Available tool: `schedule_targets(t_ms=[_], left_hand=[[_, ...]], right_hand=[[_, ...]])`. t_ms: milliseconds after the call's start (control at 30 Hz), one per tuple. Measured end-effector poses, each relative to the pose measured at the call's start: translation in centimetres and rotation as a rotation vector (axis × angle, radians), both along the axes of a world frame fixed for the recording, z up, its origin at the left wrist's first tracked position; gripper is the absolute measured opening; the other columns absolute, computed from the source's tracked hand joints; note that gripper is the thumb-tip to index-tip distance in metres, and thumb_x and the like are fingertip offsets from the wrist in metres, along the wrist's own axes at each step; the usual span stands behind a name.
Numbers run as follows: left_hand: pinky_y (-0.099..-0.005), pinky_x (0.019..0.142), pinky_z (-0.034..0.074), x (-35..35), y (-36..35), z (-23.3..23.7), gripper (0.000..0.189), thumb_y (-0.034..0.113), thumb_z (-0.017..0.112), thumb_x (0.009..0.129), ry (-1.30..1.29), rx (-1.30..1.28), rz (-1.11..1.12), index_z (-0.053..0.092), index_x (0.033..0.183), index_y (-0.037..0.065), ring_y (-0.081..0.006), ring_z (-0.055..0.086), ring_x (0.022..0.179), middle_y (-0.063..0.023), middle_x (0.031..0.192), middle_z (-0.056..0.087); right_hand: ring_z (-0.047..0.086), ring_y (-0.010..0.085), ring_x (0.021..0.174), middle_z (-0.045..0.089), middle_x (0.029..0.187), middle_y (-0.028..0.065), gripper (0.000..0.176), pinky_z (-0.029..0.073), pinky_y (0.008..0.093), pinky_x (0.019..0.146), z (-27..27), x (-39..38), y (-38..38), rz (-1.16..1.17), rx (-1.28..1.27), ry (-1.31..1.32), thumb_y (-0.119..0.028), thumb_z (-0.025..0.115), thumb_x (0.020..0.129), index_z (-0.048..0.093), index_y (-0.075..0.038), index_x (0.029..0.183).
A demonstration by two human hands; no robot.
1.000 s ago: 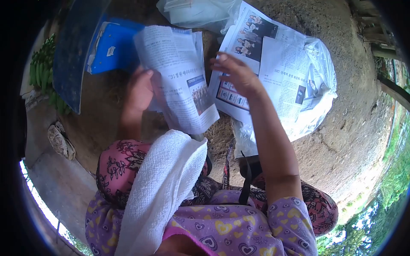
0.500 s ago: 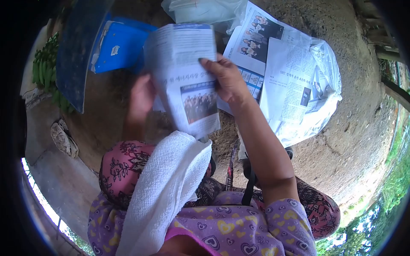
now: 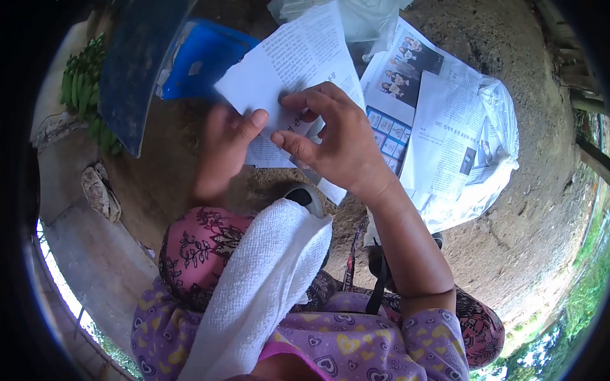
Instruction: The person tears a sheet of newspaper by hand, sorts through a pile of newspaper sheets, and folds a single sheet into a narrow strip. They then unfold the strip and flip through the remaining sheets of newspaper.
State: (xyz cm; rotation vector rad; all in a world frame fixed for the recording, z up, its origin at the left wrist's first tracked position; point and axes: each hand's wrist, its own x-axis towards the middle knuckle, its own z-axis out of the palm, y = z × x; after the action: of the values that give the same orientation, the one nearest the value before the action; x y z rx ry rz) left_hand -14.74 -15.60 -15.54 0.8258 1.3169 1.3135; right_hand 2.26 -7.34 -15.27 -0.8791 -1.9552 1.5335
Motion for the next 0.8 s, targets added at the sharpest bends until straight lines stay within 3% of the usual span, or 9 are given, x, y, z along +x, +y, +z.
schedule_targets(t_ms=[67, 367, 800], left_hand=[[-0.0231, 0.072, 0.046, -0.1, -0.3, 0.0, 0.031, 0.021, 0.068, 0.085, 0.041, -0.025, -0.022, 0.057, 0.105, -0.001, -0.009, 0.056, 0.084, -0.0034, 0.093, 0.06], [-0.0229, 0.073, 0.048, 0.0, -0.4, 0.4, 0.028, 0.016, 0.068, 0.086, -0.045, 0.014, -0.065, 0.058, 0.105, -0.002, -0.0095, 0.059, 0.084, -0.0054, 0.093, 0.064], [-0.0226, 0.069, 0.05, 0.0, 0.0, 0.6, 0.032, 0.017, 0.073, 0.081, 0.187, 0.007, -0.057, 0.061, 0.104, -0.003, -0.0093, 0.063, 0.08, -0.0071, 0.088, 0.068]], right_hand=[[0.062, 0.0201, 0.083, 0.061, 0.095, 0.0113, 0.037, 0.051, 0.0304, 0.068, -0.1, 0.1, 0.2, 0.008, 0.057, -0.037, -0.02, 0.077, 0.07, 0.065, -0.001, 0.099], [0.066, 0.0174, 0.087, 0.067, 0.094, 0.0094, 0.04, 0.053, 0.0291, 0.07, -0.2, 0.0, -0.1, -0.079, -0.12, 0.072, -0.021, 0.08, 0.069, 0.065, -0.003, 0.102], [0.068, 0.0186, 0.082, 0.069, 0.088, 0.0101, 0.031, 0.054, 0.0287, 0.07, 0.7, -0.3, -0.6, -0.072, -0.047, -0.03, -0.014, 0.077, 0.071, 0.067, -0.004, 0.098]])
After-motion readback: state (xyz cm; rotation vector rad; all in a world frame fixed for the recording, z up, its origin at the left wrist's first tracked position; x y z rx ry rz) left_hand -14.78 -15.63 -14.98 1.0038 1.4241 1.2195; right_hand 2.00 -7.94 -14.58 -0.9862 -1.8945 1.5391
